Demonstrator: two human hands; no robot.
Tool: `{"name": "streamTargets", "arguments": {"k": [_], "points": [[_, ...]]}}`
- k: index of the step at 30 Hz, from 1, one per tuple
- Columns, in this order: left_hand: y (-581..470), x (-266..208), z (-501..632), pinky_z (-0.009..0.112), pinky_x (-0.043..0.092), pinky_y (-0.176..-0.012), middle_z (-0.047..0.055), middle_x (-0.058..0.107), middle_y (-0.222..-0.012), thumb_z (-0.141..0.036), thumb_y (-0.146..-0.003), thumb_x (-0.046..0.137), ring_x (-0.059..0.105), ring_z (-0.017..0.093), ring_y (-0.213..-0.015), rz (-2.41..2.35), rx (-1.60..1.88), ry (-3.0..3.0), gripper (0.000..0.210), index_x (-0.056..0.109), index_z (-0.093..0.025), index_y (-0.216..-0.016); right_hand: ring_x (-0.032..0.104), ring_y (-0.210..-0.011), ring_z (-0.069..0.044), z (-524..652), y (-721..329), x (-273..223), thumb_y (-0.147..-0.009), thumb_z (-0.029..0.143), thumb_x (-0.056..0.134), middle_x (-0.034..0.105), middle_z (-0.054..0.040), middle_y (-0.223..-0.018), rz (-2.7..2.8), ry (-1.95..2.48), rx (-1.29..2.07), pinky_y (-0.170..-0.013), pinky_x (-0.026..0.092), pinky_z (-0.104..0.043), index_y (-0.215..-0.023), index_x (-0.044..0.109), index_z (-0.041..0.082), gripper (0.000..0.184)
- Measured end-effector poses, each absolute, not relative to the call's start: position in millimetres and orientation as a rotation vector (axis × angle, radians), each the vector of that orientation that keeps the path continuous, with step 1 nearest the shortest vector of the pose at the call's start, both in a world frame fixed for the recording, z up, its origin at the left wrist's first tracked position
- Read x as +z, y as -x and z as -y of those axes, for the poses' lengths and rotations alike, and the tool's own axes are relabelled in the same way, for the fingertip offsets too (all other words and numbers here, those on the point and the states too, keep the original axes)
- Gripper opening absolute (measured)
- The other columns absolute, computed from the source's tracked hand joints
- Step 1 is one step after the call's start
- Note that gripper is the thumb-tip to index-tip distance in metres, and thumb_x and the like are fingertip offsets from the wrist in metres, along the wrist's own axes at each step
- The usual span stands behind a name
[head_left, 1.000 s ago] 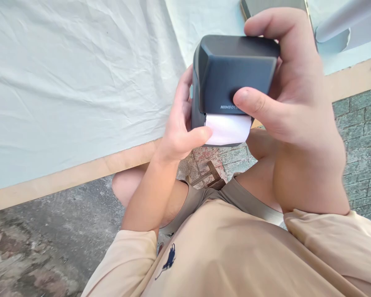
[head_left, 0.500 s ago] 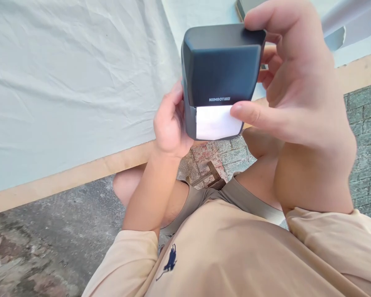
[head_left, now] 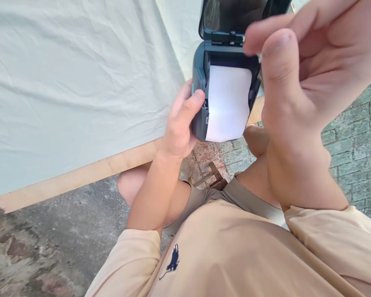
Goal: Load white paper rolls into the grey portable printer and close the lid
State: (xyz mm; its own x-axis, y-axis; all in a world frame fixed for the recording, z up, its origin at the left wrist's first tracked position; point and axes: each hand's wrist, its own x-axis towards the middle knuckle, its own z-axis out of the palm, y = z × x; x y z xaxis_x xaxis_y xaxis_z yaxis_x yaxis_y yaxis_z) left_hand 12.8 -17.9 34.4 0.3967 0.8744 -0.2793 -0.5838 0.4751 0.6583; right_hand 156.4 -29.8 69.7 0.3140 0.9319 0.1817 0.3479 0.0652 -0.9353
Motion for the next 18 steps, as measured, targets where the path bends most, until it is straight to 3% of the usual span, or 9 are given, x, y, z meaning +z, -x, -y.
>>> {"name": "streamTargets", "arguments": {"k": [3,6,9,13,16,18], "points": [[-7,26,17,0.027,0.058,-0.084,0.001,0.068,-0.092,-0.034,-0.1,0.056,0.072,0.021,-0.114,-0.653,0.904,-0.603,0.016,0.067,-0.026,-0.108,0.07,-0.109,-0.024,28,-163,78,-0.101,0.03,0.057,0.067,0.0023,-0.097,1.649,1.513,0.29,-0.099,0.062,-0.042,-0.093,0.065,0.031,0.011],[-4,22,17,0.029,0.059,-0.092,0.001,0.068,-0.093,-0.033,-0.1,0.057,0.07,0.021,-0.12,-0.664,0.919,-0.621,0.016,0.068,-0.026,-0.108,0.068,-0.101,-0.027,27,-170,89,-0.095,0.025,0.059,0.073,0.0048,-0.097,1.967,1.725,0.208,-0.095,0.06,-0.05,-0.096,0.066,0.034,0.012],[-5,23,19,0.03,0.056,-0.103,0.001,0.068,-0.099,-0.033,-0.099,0.06,0.068,0.02,-0.124,-0.683,0.909,-0.628,0.015,0.069,-0.026,-0.108,0.063,-0.112,-0.036,24,-175,95,-0.085,0.03,0.067,0.073,0.0023,-0.1,2.164,1.953,0.279,-0.104,0.052,-0.064,-0.11,0.066,0.039,0.026],[-6,25,22,0.03,0.053,-0.111,-0.001,0.066,-0.101,-0.036,-0.096,0.067,0.07,0.019,-0.121,-0.73,0.884,-0.665,0.018,0.07,-0.026,-0.111,0.057,-0.119,-0.043,19,-172,96,-0.078,0.028,0.072,0.068,-0.0041,-0.085,2.173,2.056,0.391,-0.112,0.041,-0.076,-0.104,0.066,0.04,0.029],[-6,26,22,0.035,0.055,-0.111,-0.001,0.067,-0.099,-0.029,-0.098,0.06,0.071,0.02,-0.118,-0.738,0.909,-0.665,0.013,0.069,-0.027,-0.108,0.058,-0.118,-0.039,21,-171,100,-0.073,0.02,0.073,0.069,-0.0028,-0.091,2.044,1.95,0.484,-0.117,0.04,-0.074,-0.1,0.068,0.036,0.032],[-7,26,20,0.036,0.057,-0.108,0.0,0.07,-0.098,-0.03,-0.1,0.056,0.069,0.022,-0.123,-0.71,0.936,-0.631,0.013,0.068,-0.028,-0.105,0.058,-0.12,-0.035,24,-176,102,-0.072,0.02,0.075,0.067,-0.001,-0.102,1.75,1.745,0.733,-0.12,0.043,-0.064,-0.098,0.07,0.033,0.03]]}}
